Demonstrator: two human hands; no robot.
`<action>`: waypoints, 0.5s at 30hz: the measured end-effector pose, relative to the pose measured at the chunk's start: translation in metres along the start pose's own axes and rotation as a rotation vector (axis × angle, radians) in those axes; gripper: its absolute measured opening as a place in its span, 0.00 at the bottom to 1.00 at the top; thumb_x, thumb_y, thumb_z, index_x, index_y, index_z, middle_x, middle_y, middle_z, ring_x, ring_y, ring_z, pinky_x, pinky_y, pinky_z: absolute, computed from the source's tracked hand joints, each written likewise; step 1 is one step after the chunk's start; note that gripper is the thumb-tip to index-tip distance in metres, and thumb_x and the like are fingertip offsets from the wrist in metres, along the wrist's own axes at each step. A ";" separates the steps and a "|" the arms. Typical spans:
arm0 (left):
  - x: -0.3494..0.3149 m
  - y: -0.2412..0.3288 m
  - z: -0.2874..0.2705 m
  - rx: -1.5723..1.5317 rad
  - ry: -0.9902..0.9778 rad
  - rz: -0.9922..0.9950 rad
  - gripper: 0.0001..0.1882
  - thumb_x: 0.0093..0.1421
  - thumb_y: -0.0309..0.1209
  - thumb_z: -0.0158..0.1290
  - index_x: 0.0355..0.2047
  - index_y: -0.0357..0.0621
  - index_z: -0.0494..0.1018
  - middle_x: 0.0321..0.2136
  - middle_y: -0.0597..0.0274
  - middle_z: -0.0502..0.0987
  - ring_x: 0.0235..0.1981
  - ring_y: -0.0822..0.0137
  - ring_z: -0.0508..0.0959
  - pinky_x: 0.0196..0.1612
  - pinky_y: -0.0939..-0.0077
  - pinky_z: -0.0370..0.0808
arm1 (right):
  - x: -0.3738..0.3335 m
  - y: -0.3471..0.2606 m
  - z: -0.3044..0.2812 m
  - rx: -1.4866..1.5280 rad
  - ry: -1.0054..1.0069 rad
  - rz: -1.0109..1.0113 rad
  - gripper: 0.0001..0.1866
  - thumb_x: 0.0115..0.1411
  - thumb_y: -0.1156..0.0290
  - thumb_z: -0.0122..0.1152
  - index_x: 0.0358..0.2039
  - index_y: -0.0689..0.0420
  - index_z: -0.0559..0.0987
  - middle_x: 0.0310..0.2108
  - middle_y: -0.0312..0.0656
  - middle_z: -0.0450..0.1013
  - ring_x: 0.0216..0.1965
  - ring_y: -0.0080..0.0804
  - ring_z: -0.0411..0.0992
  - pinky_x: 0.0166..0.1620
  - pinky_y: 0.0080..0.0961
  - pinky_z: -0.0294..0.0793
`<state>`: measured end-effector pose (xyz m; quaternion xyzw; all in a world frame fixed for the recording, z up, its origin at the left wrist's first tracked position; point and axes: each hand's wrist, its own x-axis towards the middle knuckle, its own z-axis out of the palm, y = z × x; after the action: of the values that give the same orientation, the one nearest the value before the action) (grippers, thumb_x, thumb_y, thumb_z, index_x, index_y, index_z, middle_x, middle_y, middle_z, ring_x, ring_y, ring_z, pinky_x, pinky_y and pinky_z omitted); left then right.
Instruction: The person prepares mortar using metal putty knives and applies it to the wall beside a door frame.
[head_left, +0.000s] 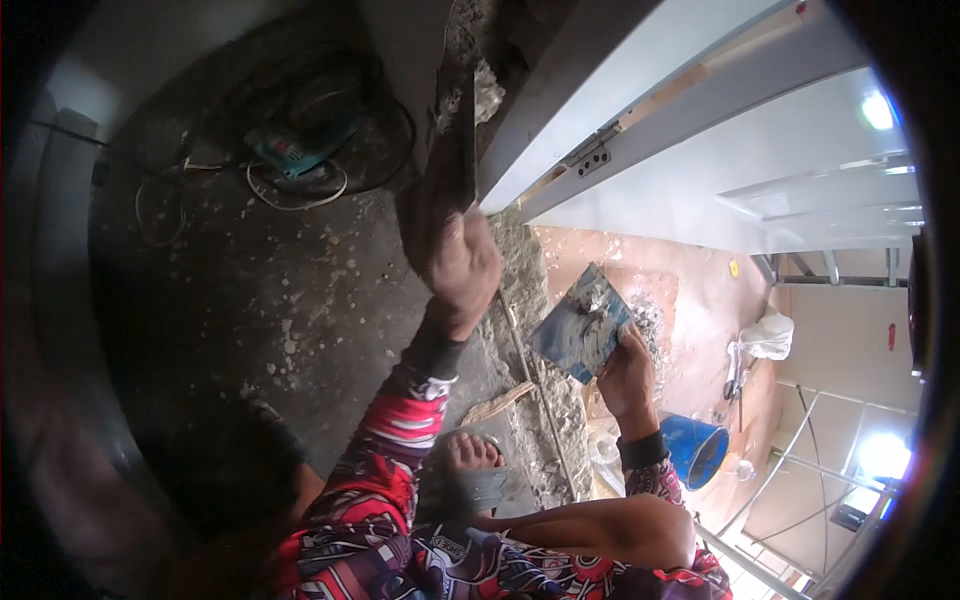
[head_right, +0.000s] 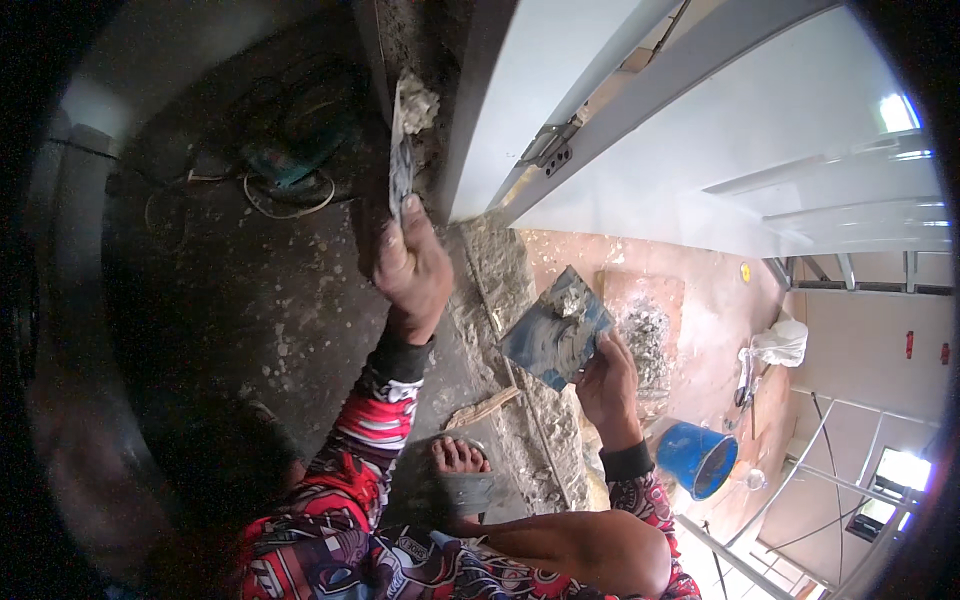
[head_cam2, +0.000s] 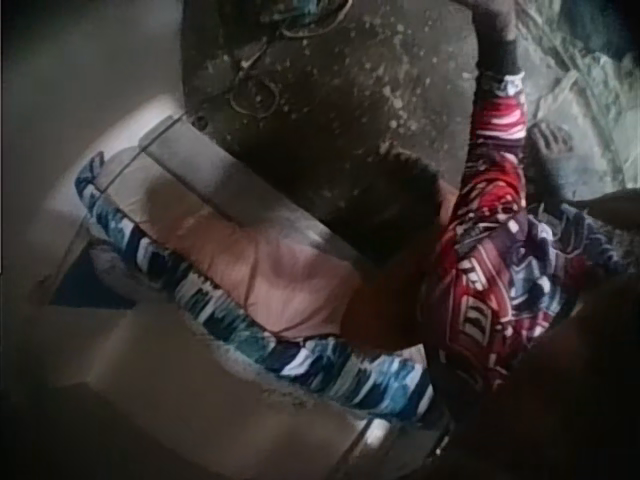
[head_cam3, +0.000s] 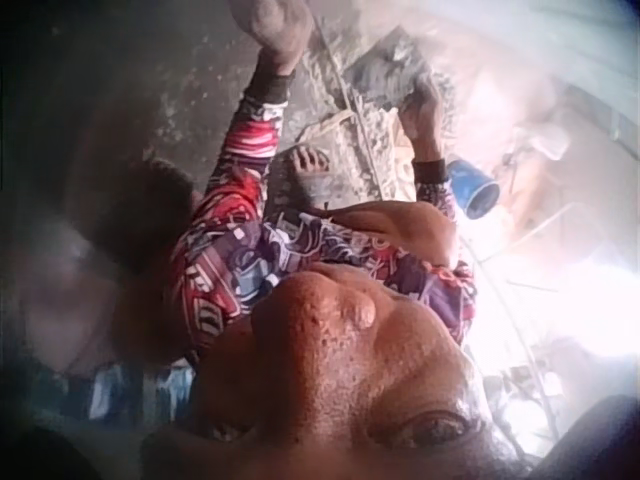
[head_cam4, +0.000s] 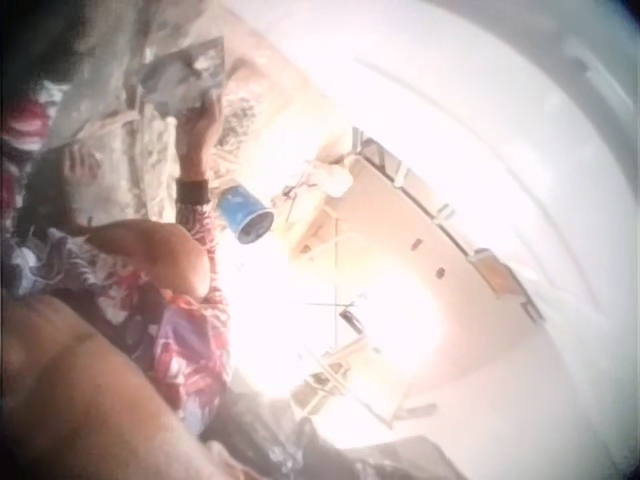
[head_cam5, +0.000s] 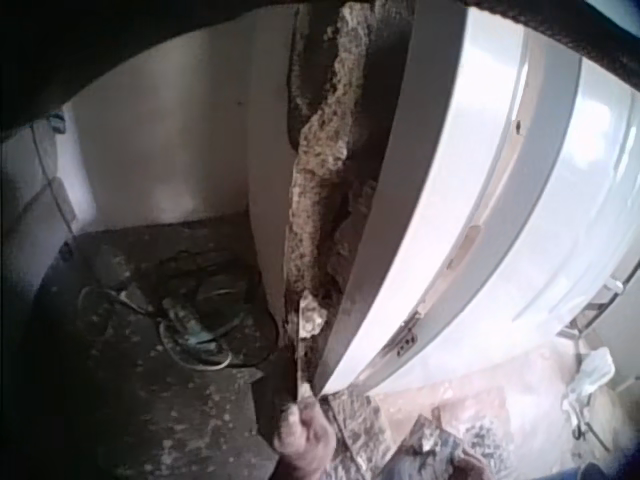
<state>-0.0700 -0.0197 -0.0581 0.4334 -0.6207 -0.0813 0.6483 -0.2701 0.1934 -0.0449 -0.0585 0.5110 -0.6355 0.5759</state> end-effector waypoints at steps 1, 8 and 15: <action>0.000 0.004 0.011 0.008 0.018 -0.012 0.06 0.64 0.17 0.50 0.41 0.29 0.74 0.36 0.45 0.81 0.33 0.59 0.82 0.36 0.70 0.77 | -0.002 0.000 -0.002 0.000 0.023 0.004 0.21 0.68 0.71 0.40 0.60 0.62 0.65 0.54 0.47 0.72 0.51 0.37 0.74 0.54 0.36 0.76; 0.026 0.036 0.041 0.101 -0.027 0.047 0.24 0.61 0.15 0.46 0.58 0.33 0.66 0.54 0.36 0.71 0.53 0.43 0.74 0.58 0.57 0.68 | -0.014 -0.002 0.020 0.023 0.115 0.001 0.15 0.67 0.73 0.41 0.52 0.61 0.70 0.43 0.43 0.76 0.41 0.32 0.77 0.41 0.33 0.80; 0.036 0.044 0.035 0.022 -0.075 -0.006 0.22 0.58 0.16 0.47 0.54 0.32 0.70 0.49 0.41 0.75 0.50 0.37 0.73 0.55 0.49 0.66 | -0.015 -0.002 -0.007 -0.017 -0.041 0.008 0.21 0.67 0.72 0.40 0.59 0.61 0.66 0.51 0.45 0.73 0.48 0.33 0.76 0.47 0.30 0.78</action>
<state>-0.1120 -0.0318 -0.0079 0.4389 -0.6442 -0.0924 0.6196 -0.2707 0.2087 -0.0394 -0.0744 0.5049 -0.6274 0.5881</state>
